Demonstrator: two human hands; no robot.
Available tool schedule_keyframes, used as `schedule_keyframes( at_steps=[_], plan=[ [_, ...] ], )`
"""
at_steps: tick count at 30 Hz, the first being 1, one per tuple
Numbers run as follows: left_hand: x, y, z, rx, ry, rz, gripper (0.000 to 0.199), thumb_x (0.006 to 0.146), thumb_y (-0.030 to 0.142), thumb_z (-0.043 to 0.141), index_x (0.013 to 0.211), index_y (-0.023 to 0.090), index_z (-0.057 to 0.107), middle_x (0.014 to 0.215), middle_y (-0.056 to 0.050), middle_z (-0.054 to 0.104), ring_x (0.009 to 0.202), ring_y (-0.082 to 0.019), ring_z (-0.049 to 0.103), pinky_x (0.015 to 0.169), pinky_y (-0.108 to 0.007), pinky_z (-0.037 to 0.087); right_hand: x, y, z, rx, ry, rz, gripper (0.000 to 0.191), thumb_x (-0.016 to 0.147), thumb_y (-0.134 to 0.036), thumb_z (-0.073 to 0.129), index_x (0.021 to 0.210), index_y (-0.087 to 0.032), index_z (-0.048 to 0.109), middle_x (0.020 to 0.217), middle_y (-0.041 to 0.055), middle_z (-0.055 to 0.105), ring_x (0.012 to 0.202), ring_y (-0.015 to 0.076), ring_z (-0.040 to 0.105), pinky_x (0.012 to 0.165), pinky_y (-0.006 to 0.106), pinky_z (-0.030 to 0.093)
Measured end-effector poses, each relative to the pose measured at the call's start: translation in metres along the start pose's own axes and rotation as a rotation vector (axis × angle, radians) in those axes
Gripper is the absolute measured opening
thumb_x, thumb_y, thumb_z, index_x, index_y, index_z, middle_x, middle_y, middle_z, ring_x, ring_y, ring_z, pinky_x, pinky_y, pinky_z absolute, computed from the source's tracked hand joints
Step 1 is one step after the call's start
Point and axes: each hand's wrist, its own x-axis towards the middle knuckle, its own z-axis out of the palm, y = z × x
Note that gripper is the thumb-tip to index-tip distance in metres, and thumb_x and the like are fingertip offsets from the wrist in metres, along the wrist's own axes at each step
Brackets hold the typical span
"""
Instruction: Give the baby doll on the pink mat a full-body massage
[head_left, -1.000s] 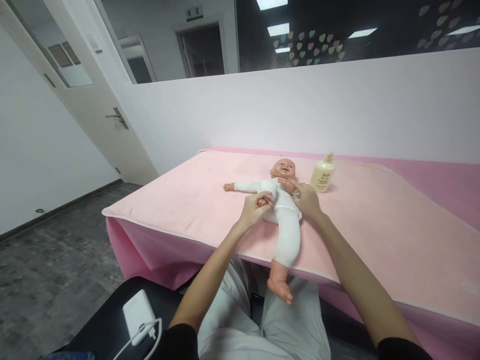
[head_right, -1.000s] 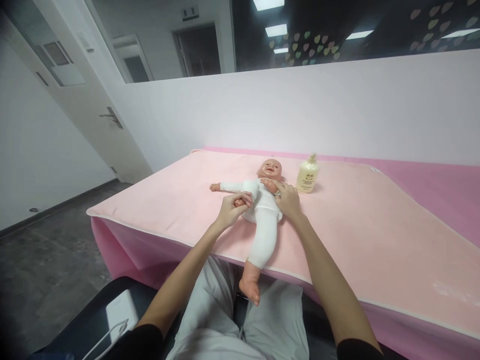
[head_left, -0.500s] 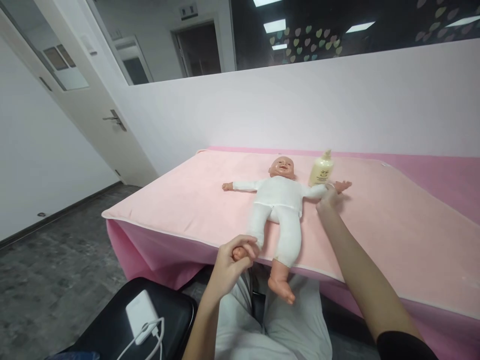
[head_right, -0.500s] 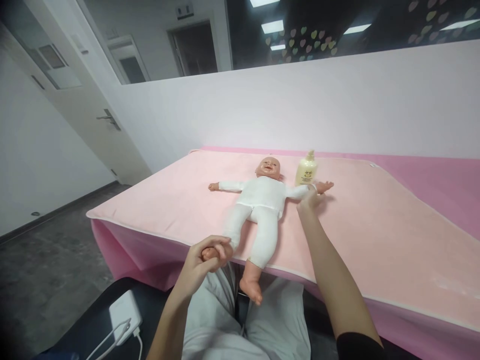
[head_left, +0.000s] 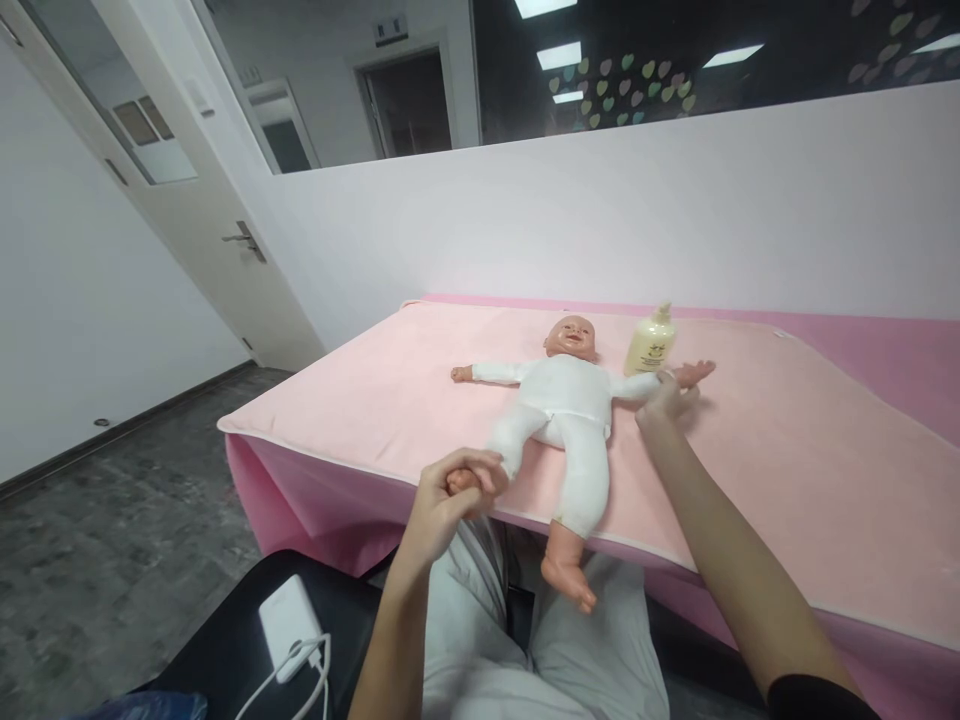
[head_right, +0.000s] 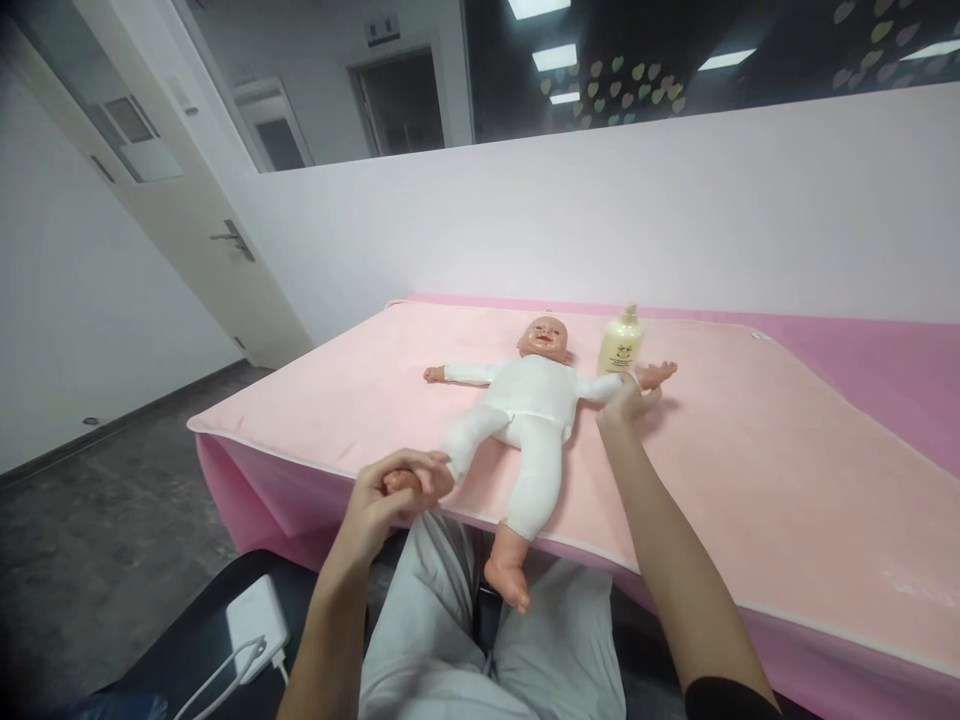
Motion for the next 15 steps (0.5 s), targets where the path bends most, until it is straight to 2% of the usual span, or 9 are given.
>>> schedule_keyframes(
  at_steps=[2,3,6,8,10,12,15],
  plan=[
    [0.016,0.015,0.001,0.042,0.027,0.165,0.022,0.061,0.011,0.057,0.079,0.016,0.069,0.07,-0.003,0.065,0.086,-0.022,0.064,0.065,-0.028,0.053,-0.007,-0.006,0.006,-0.003,0.013,-0.097,0.062,0.07,-0.026,0.054,0.132,-0.022,0.043,0.135,0.0088,0.051,0.119,0.0225,0.054,0.101,0.042,0.044],
    [0.028,0.018,0.004,0.058,0.02,0.244,0.022,0.062,0.011,0.058,0.08,0.016,0.069,0.071,-0.003,0.066,0.089,-0.022,0.064,0.068,-0.028,0.053,-0.012,-0.009,0.009,-0.026,-0.029,-0.148,0.062,0.068,-0.025,0.056,0.129,-0.021,0.047,0.13,0.0083,0.055,0.115,0.0224,0.056,0.1,0.041,0.045],
    [0.07,0.007,0.021,0.061,-0.064,0.378,0.024,0.063,0.011,0.059,0.084,0.017,0.068,0.077,-0.003,0.069,0.088,-0.02,0.065,0.078,-0.032,0.053,-0.03,-0.02,0.014,-0.18,-0.329,-0.306,0.054,0.066,-0.024,0.06,0.12,-0.02,0.059,0.118,0.0066,0.063,0.107,0.0233,0.059,0.096,0.04,0.046],
    [0.096,-0.013,0.033,0.097,-0.155,0.361,0.019,0.062,0.01,0.058,0.077,0.016,0.068,0.077,-0.004,0.069,0.097,-0.022,0.065,0.088,-0.034,0.049,-0.039,-0.023,0.015,-0.301,-0.585,-0.416,0.047,0.067,-0.021,0.058,0.113,-0.022,0.064,0.112,0.0053,0.067,0.103,0.0235,0.06,0.094,0.039,0.046],
    [0.111,-0.032,0.041,0.154,-0.205,0.313,0.018,0.061,0.007,0.055,0.071,0.016,0.068,0.073,-0.004,0.068,0.108,-0.024,0.062,0.093,-0.034,0.046,-0.043,-0.024,0.014,-0.391,-0.759,-0.508,0.044,0.068,-0.019,0.055,0.11,-0.023,0.067,0.108,0.0049,0.069,0.099,0.0236,0.061,0.092,0.039,0.046],
    [0.117,-0.044,0.044,0.173,-0.218,0.285,0.022,0.062,0.007,0.054,0.074,0.016,0.069,0.073,-0.004,0.068,0.113,-0.025,0.059,0.095,-0.034,0.044,-0.043,-0.023,0.012,-0.423,-0.799,-0.551,0.045,0.069,-0.017,0.051,0.111,-0.023,0.067,0.109,0.0049,0.069,0.098,0.0235,0.061,0.09,0.038,0.047],
    [0.116,-0.049,0.043,0.166,-0.222,0.267,0.026,0.061,0.005,0.053,0.077,0.016,0.07,0.074,-0.004,0.068,0.116,-0.024,0.058,0.093,-0.032,0.045,-0.043,-0.021,0.011,-0.442,-0.756,-0.556,0.049,0.068,-0.016,0.048,0.114,-0.022,0.066,0.11,0.006,0.069,0.097,0.0233,0.061,0.088,0.037,0.047]
  ],
)
